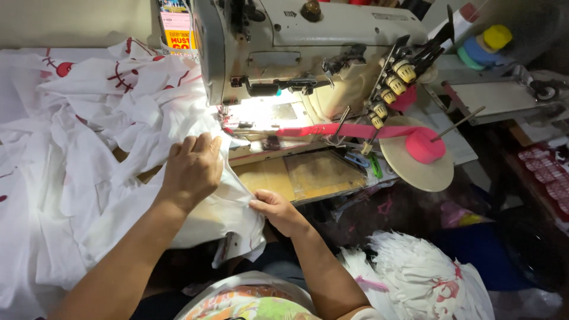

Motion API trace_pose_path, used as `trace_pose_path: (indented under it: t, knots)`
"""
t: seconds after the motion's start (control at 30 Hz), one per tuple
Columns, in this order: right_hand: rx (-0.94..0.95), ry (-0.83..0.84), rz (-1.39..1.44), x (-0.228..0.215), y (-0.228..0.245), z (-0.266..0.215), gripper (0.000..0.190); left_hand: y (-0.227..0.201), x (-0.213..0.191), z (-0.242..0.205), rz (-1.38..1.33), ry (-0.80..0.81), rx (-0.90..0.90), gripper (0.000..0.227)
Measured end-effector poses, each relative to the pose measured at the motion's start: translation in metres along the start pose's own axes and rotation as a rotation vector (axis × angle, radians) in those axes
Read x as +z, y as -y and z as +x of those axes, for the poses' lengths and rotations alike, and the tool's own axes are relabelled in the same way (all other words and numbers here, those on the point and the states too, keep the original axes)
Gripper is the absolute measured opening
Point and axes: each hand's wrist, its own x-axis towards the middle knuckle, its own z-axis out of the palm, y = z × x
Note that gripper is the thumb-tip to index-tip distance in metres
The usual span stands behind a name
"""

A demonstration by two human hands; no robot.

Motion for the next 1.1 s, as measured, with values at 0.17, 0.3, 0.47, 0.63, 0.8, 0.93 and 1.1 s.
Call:
trace_pose_path:
  t: [0.17,0.3,0.47,0.63,0.8,0.93,1.1]
  knots:
    - [-0.088,-0.080,-0.027,-0.010,-0.001,-0.009,0.008,-0.009,0.003,0.004,0.008,-0.115,0.022,0.039]
    - [-0.095,-0.109,-0.016,-0.010,-0.001,-0.010,0.011,-0.013,0.013,0.010,0.038,-0.128,-0.001,0.035]
    - [-0.119,-0.197,0.053,-0.028,-0.025,0.017,0.013,-0.009,0.036,0.021,-0.188,-0.182,-0.069,0.028]
    - [-0.098,-0.195,0.068,0.003,-0.012,0.011,0.015,-0.014,-0.018,-0.019,-0.151,-0.197,-0.153,0.019]
    - [-0.047,-0.206,0.097,-0.001,-0.026,-0.001,0.016,-0.009,0.003,-0.124,-0.034,0.187,-0.331,0.030]
    - [-0.075,-0.228,0.107,-0.006,-0.048,0.003,0.007,0.020,-0.011,-0.082,-0.215,0.056,-0.375,0.045]
    - [-0.119,-0.251,0.086,-0.011,-0.064,0.029,0.009,0.053,0.043,-0.035,0.044,0.019,-0.295,0.054]
